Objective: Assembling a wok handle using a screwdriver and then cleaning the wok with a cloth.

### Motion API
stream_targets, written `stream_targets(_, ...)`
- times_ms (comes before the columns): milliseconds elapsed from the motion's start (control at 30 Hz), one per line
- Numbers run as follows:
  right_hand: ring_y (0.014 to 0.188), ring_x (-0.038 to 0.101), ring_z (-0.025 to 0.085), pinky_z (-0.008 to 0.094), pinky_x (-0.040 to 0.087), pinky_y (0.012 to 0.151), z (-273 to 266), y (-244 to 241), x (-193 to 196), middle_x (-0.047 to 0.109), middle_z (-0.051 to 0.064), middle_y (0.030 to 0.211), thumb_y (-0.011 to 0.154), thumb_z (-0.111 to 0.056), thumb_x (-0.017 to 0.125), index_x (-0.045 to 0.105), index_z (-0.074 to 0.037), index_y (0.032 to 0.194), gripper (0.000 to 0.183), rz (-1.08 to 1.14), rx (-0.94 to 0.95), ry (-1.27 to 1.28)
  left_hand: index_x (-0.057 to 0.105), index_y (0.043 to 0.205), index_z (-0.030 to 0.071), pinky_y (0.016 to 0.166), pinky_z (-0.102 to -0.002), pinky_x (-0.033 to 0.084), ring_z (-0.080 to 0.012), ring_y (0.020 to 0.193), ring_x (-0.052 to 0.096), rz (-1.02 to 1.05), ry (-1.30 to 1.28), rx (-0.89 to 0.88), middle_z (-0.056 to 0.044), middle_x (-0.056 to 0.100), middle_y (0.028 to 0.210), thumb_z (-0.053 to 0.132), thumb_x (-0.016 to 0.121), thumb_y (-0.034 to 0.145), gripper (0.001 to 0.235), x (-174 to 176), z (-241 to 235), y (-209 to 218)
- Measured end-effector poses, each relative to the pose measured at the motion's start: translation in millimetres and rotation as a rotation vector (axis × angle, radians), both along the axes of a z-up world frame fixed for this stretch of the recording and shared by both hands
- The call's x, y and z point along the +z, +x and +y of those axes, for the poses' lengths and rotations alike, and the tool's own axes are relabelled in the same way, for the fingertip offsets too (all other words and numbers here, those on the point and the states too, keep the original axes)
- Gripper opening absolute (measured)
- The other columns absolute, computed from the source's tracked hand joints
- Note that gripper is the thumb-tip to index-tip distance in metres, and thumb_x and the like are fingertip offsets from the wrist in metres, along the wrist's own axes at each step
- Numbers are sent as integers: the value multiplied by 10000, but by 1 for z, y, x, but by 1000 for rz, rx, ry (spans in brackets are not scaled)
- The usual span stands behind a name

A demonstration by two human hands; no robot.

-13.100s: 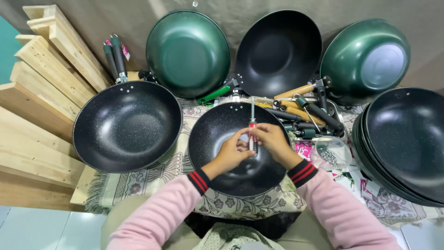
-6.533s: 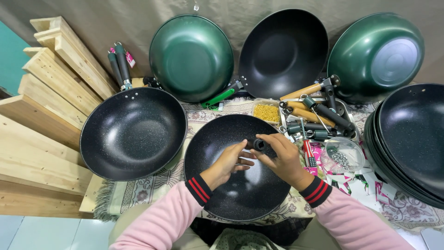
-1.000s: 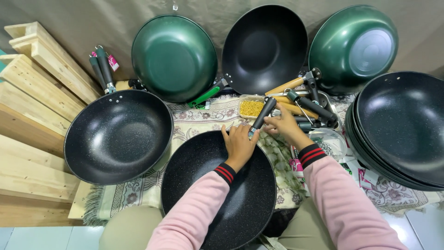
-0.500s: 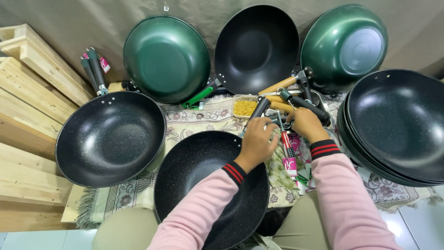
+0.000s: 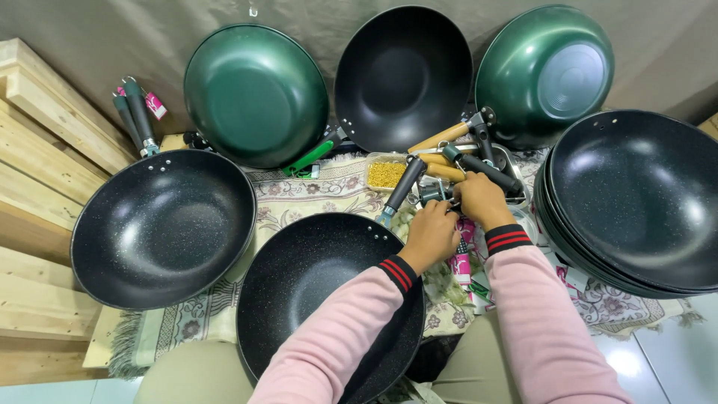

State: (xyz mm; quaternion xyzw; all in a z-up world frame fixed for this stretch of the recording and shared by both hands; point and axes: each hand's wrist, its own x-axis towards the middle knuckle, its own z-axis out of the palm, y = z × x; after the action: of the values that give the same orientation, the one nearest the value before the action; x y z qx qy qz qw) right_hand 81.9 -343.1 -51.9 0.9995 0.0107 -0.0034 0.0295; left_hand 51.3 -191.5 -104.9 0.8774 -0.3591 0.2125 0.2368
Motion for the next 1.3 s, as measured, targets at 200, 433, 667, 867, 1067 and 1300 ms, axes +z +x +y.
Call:
stream_targets(200,976,751,348,471,607,843,-11,6,6,786,114,970,760,-155,770,802,-169,1103,344,-9,-66,92,749,998,134,831,-429,571,-310,1095,637,121,-55,-16,-85,670,1092,290,708,773,276,7,11,2)
stream_targets(433,1032,730,341,458,582,904,-9,-12,47,785,103,1039,811,-167,784,764,-172,1189,379,-191,-16,234,742,1021,132,915,-406,561,-323,1080,670,277,-290,-165,-81,689,1082,211,703,866,177,47,51,-16)
stream_targets(667,934,718,288,376,584,808,-2,-24,58,756,86,943,799,-172,847,760,-151,1116,330,-601,129,512,743,1077,128,944,-405,564,-316,1114,683,393,-390,-215,-79,721,1090,151,708,907,176,83,111,-33)
stream_targets(867,947,717,281,341,588,793,51,-48,96,752,114,1000,781,-50,885,761,-98,1088,334,-810,333,849,736,1125,118,942,-404,570,-308,1129,687,405,-377,-186,-93,732,1100,134,715,913,214,123,161,-54)
stream_targets(1067,1008,726,207,313,619,866,121,-87,122,752,133,1124,787,55,833,737,-49,1123,365,-472,253,1467,619,1323,85,1007,-471,519,-356,1193,634,249,-407,-141,-147,666,1242,207,733,922,434,147,191,-65)
stream_targets(1300,998,733,172,319,664,767,163,-100,109,785,121,1019,751,89,846,754,16,1047,318,-283,232,1627,723,1094,77,791,-326,606,-235,886,738,358,-598,-75,-60,731,888,161,765,912,204,128,190,-59)
